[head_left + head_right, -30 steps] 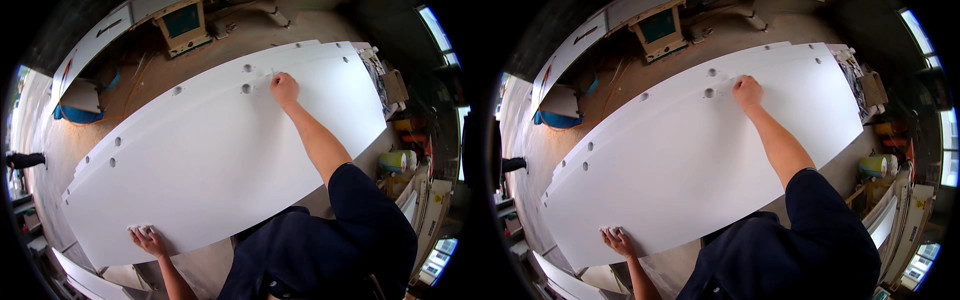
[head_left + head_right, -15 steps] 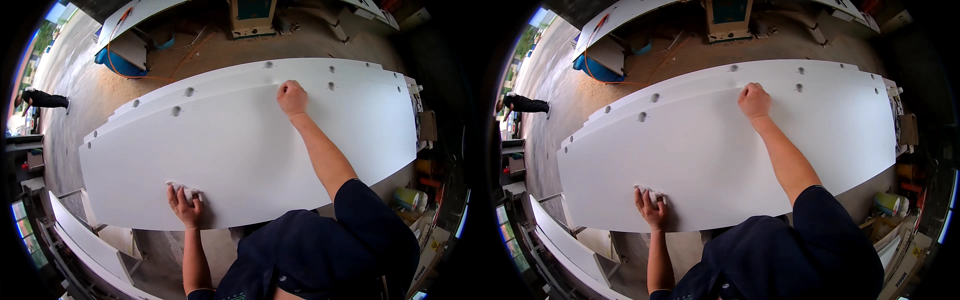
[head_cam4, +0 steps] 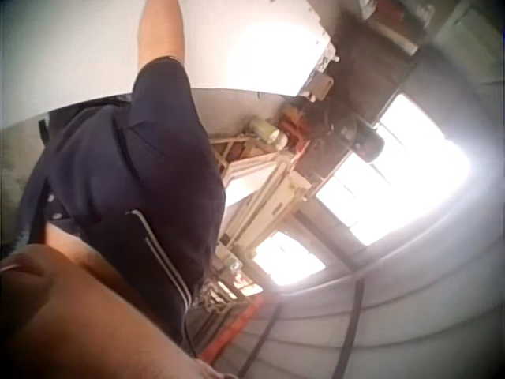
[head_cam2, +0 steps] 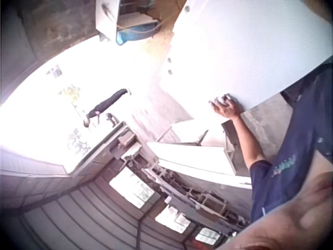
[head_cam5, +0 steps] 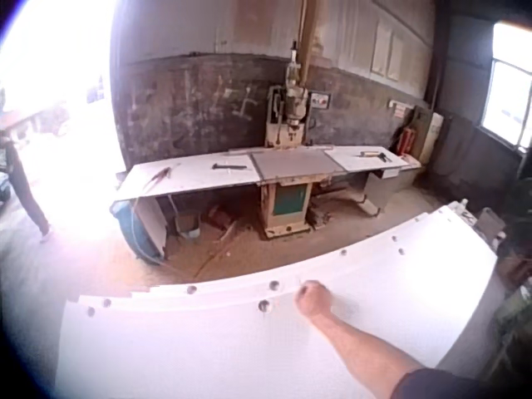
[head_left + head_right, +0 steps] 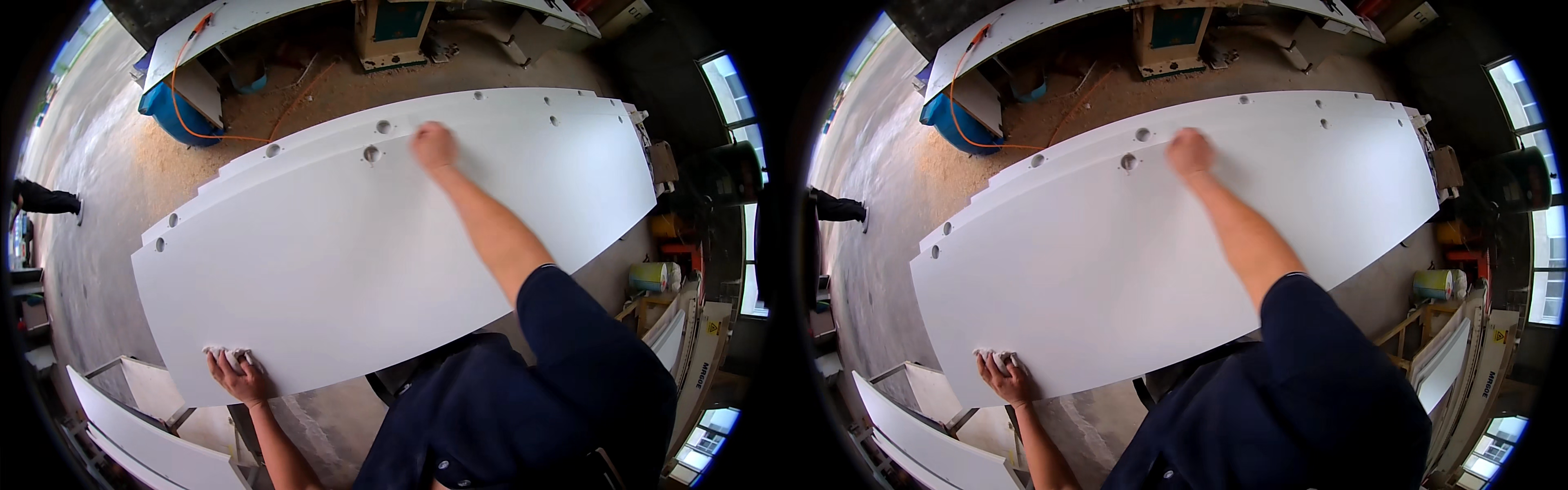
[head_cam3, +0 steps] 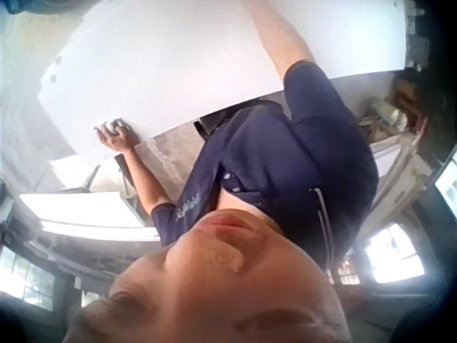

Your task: The person wipes down white furniture panels with a cloth and a handheld tool, moves the panels between work tables, and uses the tool to clean out pre-drilled holes.

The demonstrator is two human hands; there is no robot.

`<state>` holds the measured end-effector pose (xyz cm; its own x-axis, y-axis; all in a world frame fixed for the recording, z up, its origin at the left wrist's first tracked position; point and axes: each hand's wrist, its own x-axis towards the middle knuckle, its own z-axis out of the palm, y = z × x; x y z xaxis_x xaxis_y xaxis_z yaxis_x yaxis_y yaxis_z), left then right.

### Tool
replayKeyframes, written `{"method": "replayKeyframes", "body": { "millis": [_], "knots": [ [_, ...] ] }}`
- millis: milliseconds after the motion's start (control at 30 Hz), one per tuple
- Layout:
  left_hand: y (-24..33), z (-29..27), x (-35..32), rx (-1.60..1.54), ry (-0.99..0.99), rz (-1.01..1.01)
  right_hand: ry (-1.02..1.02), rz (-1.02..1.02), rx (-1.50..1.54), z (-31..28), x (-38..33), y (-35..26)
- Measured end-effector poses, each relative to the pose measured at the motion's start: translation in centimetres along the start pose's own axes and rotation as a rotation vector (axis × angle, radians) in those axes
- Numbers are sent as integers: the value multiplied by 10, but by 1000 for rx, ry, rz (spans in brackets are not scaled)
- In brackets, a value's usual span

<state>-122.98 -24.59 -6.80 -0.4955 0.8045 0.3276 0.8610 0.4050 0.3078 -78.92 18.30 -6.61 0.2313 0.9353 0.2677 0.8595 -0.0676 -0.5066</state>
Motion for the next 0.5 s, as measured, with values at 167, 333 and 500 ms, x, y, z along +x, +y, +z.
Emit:
{"method": "replayKeyframes", "body": {
  "millis": [167, 333, 500],
  "knots": [
    [-12, -2, 8, 13, 22, -29, 53, 143, -172, -42, 4, 35],
    [-18, -12, 13, 80, 145, 240, -61, -89, -128, 12, -35, -55],
    [-11, -24, 22, -12, 132, 299, -65, -124, -99, 33, -69, -112]
  ]
}}
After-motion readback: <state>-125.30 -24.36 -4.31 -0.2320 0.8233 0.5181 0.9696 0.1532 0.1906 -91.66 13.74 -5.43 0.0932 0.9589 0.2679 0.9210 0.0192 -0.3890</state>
